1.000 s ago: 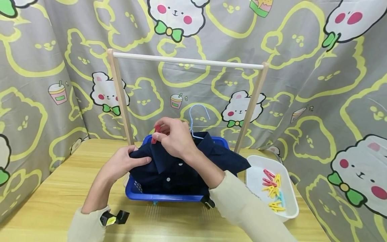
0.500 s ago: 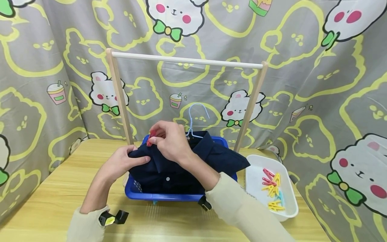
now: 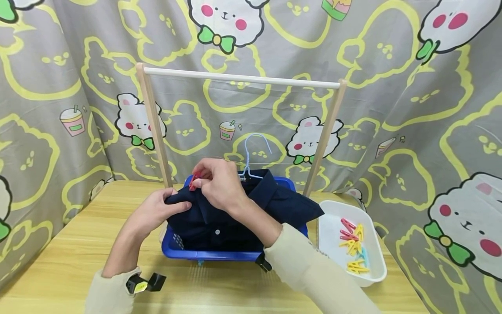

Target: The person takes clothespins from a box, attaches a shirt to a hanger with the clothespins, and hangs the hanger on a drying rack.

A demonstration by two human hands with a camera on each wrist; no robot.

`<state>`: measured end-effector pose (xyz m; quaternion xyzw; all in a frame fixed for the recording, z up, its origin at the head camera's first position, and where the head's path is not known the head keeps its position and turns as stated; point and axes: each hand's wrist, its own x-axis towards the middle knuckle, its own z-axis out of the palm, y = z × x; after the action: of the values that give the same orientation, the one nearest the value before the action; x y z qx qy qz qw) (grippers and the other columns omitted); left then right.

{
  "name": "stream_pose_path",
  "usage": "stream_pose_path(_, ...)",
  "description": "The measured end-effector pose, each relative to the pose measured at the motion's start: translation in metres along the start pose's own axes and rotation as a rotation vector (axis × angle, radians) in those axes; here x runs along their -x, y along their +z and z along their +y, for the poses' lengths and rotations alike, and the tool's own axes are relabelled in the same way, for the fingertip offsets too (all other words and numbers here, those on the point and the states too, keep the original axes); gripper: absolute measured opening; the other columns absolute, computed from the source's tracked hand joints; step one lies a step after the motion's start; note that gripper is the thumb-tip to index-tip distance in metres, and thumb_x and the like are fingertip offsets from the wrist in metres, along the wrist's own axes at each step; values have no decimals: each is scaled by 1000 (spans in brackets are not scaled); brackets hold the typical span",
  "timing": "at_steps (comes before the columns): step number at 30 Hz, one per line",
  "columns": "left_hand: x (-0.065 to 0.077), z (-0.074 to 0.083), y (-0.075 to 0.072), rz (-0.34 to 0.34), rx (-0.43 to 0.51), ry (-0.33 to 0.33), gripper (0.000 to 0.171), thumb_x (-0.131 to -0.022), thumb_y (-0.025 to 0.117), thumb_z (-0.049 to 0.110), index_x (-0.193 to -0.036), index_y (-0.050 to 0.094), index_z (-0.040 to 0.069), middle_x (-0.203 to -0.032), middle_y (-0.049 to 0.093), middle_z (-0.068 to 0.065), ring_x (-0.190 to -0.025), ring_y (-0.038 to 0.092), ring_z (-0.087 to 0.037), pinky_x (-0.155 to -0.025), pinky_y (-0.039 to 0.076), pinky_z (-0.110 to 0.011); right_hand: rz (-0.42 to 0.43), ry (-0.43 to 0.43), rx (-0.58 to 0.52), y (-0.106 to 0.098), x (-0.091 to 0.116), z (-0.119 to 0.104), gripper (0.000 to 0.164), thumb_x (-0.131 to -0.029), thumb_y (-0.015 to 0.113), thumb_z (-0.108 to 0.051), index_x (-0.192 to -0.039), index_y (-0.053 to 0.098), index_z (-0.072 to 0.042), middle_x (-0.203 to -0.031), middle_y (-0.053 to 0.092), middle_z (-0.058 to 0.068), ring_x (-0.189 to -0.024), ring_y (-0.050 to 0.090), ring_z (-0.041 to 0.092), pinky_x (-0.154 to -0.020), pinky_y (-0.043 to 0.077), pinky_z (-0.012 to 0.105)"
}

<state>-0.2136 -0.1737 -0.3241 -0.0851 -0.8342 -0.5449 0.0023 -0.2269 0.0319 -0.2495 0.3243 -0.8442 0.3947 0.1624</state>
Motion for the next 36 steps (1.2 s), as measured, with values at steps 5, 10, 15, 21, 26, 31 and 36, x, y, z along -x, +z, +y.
stream_pose_path(5, -1, 0, 1, -3, 8, -2, 28, -90, 74, 24, -93, 59, -1, -81, 52, -6, -80, 53, -25, -72, 45, -35, 9, -33, 18, 0, 1, -2, 10, -88, 74, -1, -95, 75, -8, -86, 76, 1, -77, 72, 11, -75, 57, 30)
stream_pose_path(10, -1, 0, 1, -1, 14, -4, 28, -90, 74, 23, -93, 59, -1, -82, 52, -6, -81, 53, -25, -72, 45, -35, 12, -43, 36, 2, 0, -3, 9, -87, 75, -1, -92, 75, -8, -84, 75, -1, -76, 72, 10, -73, 57, 28)
stream_pose_path(15, -1, 0, 1, -4, 17, 0, 28, -90, 73, 22, -94, 59, -1, -82, 51, -7, -81, 53, -25, -72, 45, -35, 15, -49, 57, 3, 1, -3, 10, -87, 76, 0, -90, 75, -10, -82, 75, -2, -77, 72, 10, -73, 57, 28)
stream_pose_path(21, 1, 0, 1, -9, 12, 1, 27, -90, 73, 22, -93, 58, -1, -81, 50, -7, -80, 52, -26, -71, 44, -35, 21, -71, 73, 4, 1, -4, 13, -87, 73, 4, -90, 74, -8, -82, 75, -1, -75, 72, 10, -72, 57, 26)
stream_pose_path(26, 1, 1, 1, -17, 13, 6, 28, -90, 73, 22, -93, 58, -1, -80, 48, -6, -79, 52, -25, -70, 43, -34, 12, -70, 85, 4, 2, -5, 13, -87, 72, 6, -89, 74, -7, -83, 75, 0, -75, 72, 10, -72, 57, 24)
stream_pose_path(31, 2, 2, 1, -19, 18, 6, 27, -90, 73, 21, -92, 58, -1, -80, 48, -6, -79, 52, -25, -70, 44, -34, -1, -64, 96, 4, 2, -7, 15, -87, 70, 8, -88, 73, -7, -83, 75, 0, -73, 72, 9, -70, 57, 23)
stream_pose_path(36, 2, 3, 1, -13, 21, 1, 26, -90, 73, 20, -90, 56, 0, -78, 45, -5, -75, 50, -24, -67, 42, -33, -6, -71, 122, 5, 1, -9, 18, -85, 68, 9, -86, 73, -8, -82, 75, 0, -73, 71, 9, -69, 56, 21)
